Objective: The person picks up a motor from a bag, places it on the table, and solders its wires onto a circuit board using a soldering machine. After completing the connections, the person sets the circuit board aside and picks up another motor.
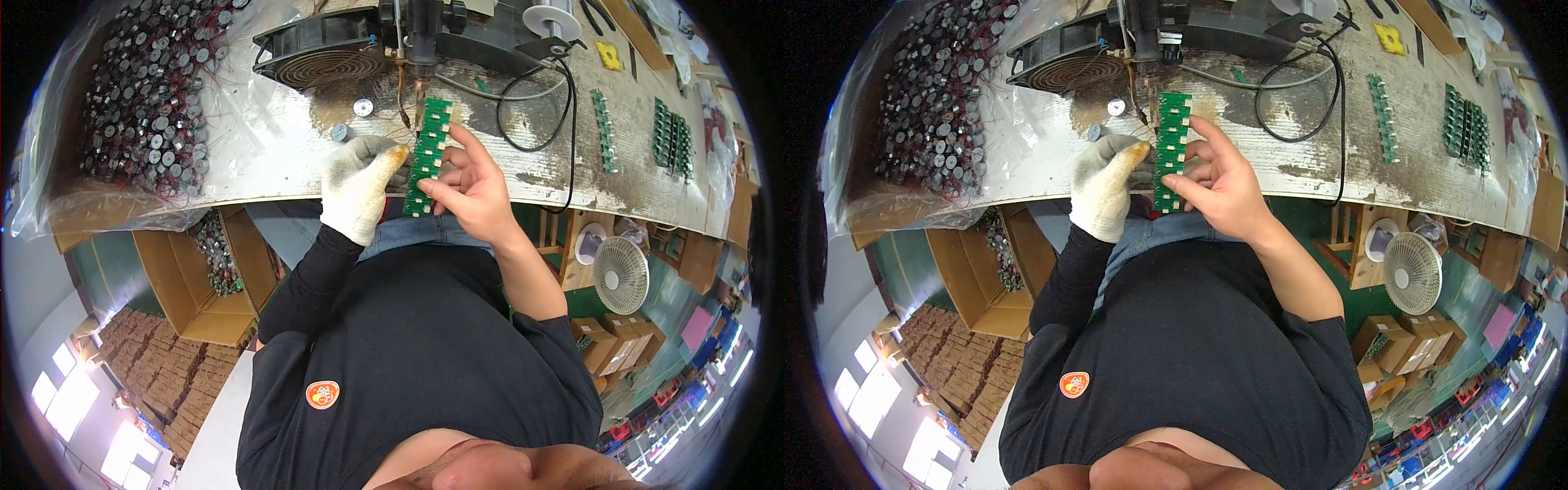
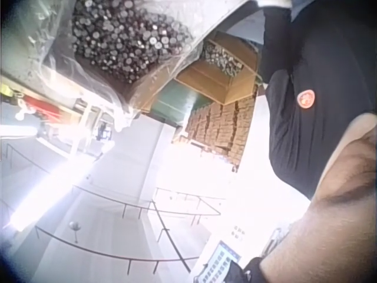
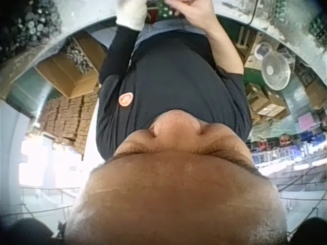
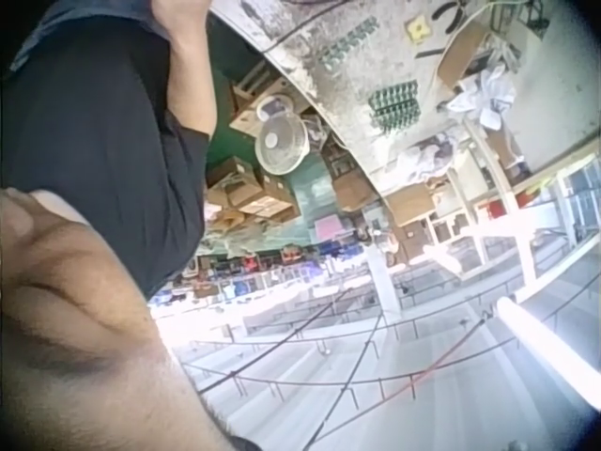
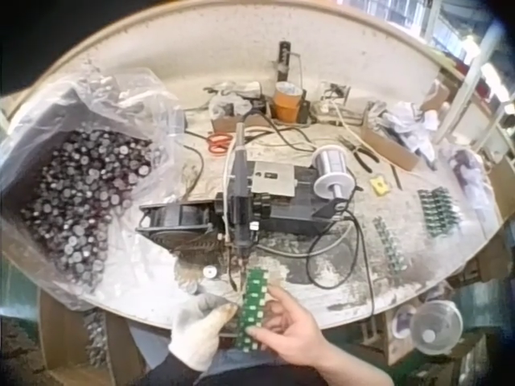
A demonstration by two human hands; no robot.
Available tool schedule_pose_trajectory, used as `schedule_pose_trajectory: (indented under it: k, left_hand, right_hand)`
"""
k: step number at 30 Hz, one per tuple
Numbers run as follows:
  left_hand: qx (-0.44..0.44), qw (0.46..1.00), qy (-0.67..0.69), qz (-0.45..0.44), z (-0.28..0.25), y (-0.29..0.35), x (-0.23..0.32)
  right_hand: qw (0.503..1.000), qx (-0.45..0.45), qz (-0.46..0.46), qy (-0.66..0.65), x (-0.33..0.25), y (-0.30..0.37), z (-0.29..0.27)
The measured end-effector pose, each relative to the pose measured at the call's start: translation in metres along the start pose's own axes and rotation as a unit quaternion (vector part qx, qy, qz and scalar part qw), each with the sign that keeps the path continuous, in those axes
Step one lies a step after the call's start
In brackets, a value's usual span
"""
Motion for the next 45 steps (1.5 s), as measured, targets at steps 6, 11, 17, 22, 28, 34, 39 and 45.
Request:
schedule_pose_trajectory:
  k: [6,11,17,22,28,34,39,45]
  left_hand:
    - [-0.008,1.0,-0.022,0.007,-0.001,0.0,-0.001]
    - [-0.003,0.998,-0.052,0.022,-0.002,-0.003,-0.001]
    - [-0.006,0.995,-0.096,0.042,-0.002,-0.005,0.001]
    - [-0.007,0.996,-0.086,0.036,0.0,-0.005,0.002]
    - [-0.002,0.996,-0.082,0.043,0.003,-0.004,0.003]
    - [0.002,0.999,-0.049,0.017,-0.001,-0.003,-0.004]
    - [-0.004,0.98,-0.191,0.05,-0.011,0.004,0.001]
    - [0.062,0.933,-0.257,0.244,-0.068,-0.001,0.005]
  right_hand:
    - [1.0,0.0,0.003,-0.02,-0.002,0.002,0.002]
    - [1.0,-0.001,0.002,-0.018,0.0,0.001,0.002]
    - [1.0,-0.002,-0.007,-0.018,-0.002,0.0,0.002]
    - [1.0,-0.005,-0.006,-0.026,-0.004,0.0,0.002]
    - [1.0,0.0,-0.006,-0.021,-0.004,0.002,0.0]
    - [1.0,0.0,0.001,-0.017,0.001,0.002,0.001]
    - [1.0,0.006,0.018,-0.025,-0.001,0.001,0.003]
    - [0.999,0.051,0.014,0.004,0.001,-0.003,0.0]
Point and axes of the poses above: each hand's wrist, its own y-axis away from the middle knuckle, its own z-axis out of the palm, x = y × z, the point moved 1 cm from there along -y, towards the middle knuckle, and after that the axes turned 6 degrees about y, right-handed, at the moved point
